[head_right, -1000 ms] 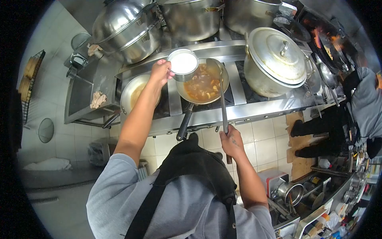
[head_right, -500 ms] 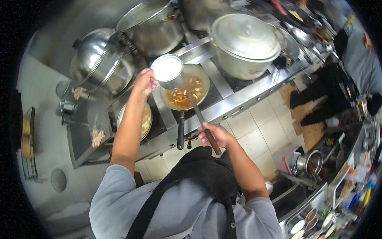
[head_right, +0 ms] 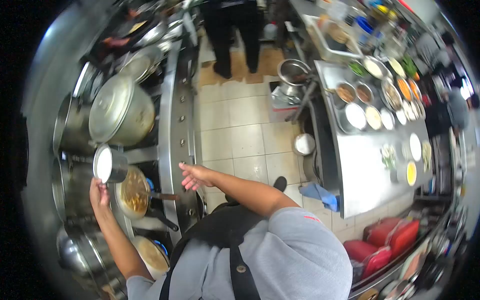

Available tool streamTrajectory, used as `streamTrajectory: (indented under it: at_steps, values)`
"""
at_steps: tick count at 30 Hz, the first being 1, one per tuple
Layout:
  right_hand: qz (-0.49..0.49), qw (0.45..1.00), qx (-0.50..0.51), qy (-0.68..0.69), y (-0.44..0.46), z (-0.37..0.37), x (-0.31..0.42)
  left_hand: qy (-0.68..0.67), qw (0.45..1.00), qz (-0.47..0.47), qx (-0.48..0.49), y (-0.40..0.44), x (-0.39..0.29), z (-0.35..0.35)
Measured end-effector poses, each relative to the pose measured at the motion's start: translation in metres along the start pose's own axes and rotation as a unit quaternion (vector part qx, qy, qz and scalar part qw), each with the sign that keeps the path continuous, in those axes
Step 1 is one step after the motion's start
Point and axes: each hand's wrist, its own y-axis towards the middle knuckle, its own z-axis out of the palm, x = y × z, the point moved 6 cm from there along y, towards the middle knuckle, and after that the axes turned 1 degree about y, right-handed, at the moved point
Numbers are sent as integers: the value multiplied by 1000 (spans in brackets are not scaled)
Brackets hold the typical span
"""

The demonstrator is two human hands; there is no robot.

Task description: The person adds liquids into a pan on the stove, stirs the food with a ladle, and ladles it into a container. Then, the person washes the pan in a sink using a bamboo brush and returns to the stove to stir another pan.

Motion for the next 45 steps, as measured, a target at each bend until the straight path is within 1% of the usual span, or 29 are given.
streamTrajectory:
  at_steps: [2,4,6,9,11,12,13,14,15,16,17,18,19,20,21,24,25,27,29,31,33,36,40,43,44,45]
  values:
    - [-46,997,-46,-31,-32,-28,0,2,999,14,49,-4,-5,51]
    - [-100,982,-104,-120,-88,-55,3,-13,996,18,86,-19,-6,106]
    - [-135,954,-171,-204,-149,-81,5,-21,993,17,112,-25,2,161]
    - [-154,901,-288,-285,-246,-122,-4,-44,985,-7,167,-43,22,256]
    - [-154,869,-345,-321,-305,-143,-17,-65,974,-23,214,-42,49,315]
    - [-151,858,-374,-317,-331,-156,-26,-68,970,-34,231,-50,59,348]
    - [-149,848,-396,-318,-355,-167,-35,-44,966,-41,250,-32,79,371]
    - [-146,839,-412,-324,-373,-176,-42,-53,967,-45,245,-52,87,407]
    - [-154,827,-436,-321,-393,-188,-50,-36,954,-46,293,-62,98,443]
    - [-162,814,-457,-320,-410,-199,-59,-6,958,-52,283,-65,112,475]
    - [-150,814,-474,-300,-428,-205,-64,-22,958,-51,281,-90,116,510]
    - [-137,812,-493,-280,-447,-209,-68,-27,944,-45,327,-109,121,547]
    - [-134,805,-514,-265,-464,-211,-73,-18,948,-38,316,-126,126,577]
    - [-131,795,-537,-248,-479,-214,-80,-35,940,-43,336,-138,133,609]
    - [-139,788,-550,-239,-490,-220,-90,-34,927,-63,369,-147,143,640]
    - [-179,752,-613,-164,-520,-234,-115,-30,911,-63,407,-178,161,720]
    - [-194,736,-636,-131,-531,-239,-121,-16,912,-72,403,-183,169,744]
    - [-290,689,-661,67,-557,-249,-138,-24,895,-81,439,-184,191,789]
    - [-329,585,-731,122,-600,-253,-143,-23,888,-88,451,-188,209,827]
    - [-334,477,-794,176,-644,-263,-169,-25,884,-104,455,-187,226,859]
    - [-318,415,-820,235,-680,-273,-196,-12,881,-108,460,-187,233,881]
    - [-307,350,-848,252,-723,-283,-222,14,878,-106,466,-184,245,909]
    - [-271,333,-858,281,-756,-295,-226,41,875,-91,474,-185,251,923]
    - [-227,356,-852,310,-771,-326,-251,53,862,-91,496,-182,270,928]
    - [-212,364,-853,309,-773,-329,-247,66,867,-82,486,-182,277,929]
    - [-208,361,-856,306,-777,-331,-240,63,848,-92,519,-184,282,931]
